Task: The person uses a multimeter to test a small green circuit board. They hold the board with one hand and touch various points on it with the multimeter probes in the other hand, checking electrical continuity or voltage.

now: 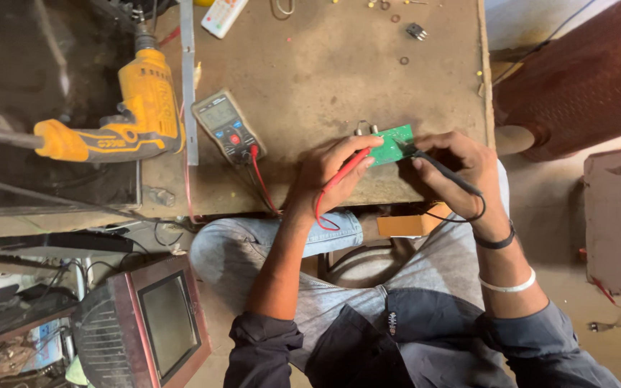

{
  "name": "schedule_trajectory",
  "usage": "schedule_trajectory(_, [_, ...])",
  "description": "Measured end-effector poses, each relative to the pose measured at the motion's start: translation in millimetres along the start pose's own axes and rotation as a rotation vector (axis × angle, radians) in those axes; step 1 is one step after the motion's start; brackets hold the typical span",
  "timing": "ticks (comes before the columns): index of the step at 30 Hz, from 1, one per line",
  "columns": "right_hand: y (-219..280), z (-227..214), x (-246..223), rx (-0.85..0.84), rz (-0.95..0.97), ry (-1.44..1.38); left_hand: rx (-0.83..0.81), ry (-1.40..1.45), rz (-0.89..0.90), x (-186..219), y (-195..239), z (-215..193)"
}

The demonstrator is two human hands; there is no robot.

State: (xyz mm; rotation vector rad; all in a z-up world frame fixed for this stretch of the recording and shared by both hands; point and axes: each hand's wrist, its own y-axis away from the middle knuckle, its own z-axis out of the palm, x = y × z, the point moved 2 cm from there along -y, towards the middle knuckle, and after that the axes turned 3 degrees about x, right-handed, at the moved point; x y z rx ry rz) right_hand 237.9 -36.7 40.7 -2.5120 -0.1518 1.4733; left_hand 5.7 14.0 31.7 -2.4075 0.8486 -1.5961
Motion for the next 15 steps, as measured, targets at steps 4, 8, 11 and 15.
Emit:
schedule_trajectory(4, [-1,2,4,0.003,0.067,0.025,-0.014,0.002,0.006,-4,1,2])
schedule_trajectory(8, [-1,5,6,-0.001,0.153,0.030,-0.014,-0.004,0.012,-5,2,3])
schedule_trajectory(11, [-4,6,0,-0.035,0.019,0.037,-0.022,-0.013,-0.011,-6,1,4])
schedule_trajectory(15, [-7,7,-11,-0.075,-0.165,0.095,-0.030,0.028,-0.003,-5,1,3])
